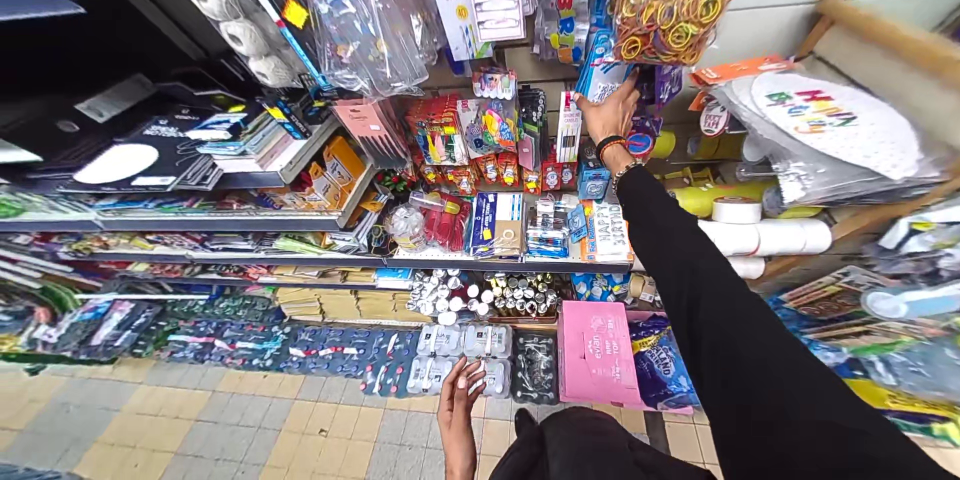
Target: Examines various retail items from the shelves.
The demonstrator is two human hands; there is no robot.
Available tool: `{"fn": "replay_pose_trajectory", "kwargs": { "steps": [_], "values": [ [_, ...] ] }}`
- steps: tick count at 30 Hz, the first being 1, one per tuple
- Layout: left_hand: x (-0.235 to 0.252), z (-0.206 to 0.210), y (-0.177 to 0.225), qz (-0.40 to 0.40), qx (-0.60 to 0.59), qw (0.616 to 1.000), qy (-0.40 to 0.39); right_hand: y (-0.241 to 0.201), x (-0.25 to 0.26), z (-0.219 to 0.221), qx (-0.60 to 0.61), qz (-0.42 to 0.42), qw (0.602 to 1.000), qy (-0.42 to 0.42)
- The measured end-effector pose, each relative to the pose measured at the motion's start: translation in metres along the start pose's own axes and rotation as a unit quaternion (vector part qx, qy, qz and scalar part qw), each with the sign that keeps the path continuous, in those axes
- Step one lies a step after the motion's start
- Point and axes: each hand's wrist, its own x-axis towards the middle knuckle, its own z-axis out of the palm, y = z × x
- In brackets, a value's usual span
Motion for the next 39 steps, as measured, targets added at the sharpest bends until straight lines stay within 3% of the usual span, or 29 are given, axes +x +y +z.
{"fn": "replay_pose_trajectory", "kwargs": {
  "steps": [1, 2, 3, 4, 8, 39],
  "values": [
    [0.001, 0.000, 0.000, 0.000, -0.001, 1.000, -0.001, -0.001, -0.001, 0.000, -0.003, 0.004, 1.000, 0.001],
    [0.002, 0.000, -0.001, 0.000, -0.003, 1.000, -0.005, 0.011, 0.013, 0.015, 0.004, -0.021, 0.998, 0.059],
    [0.003, -0.001, -0.002, -0.001, -0.003, 1.000, -0.011, 0.035, 0.042, 0.046, 0.022, -0.076, 0.978, 0.193],
    [0.004, -0.001, -0.003, -0.002, -0.005, 1.000, -0.017, 0.048, 0.065, 0.058, 0.012, -0.089, 0.969, 0.232],
    [0.009, -0.001, -0.005, -0.003, -0.008, 0.999, -0.034, 0.056, 0.074, 0.053, -0.026, -0.099, 0.967, 0.232],
    [0.018, -0.008, -0.016, -0.016, -0.016, 0.996, -0.083, 0.056, 0.031, 0.027, 0.070, -0.160, 0.954, 0.245]
  ]
}}
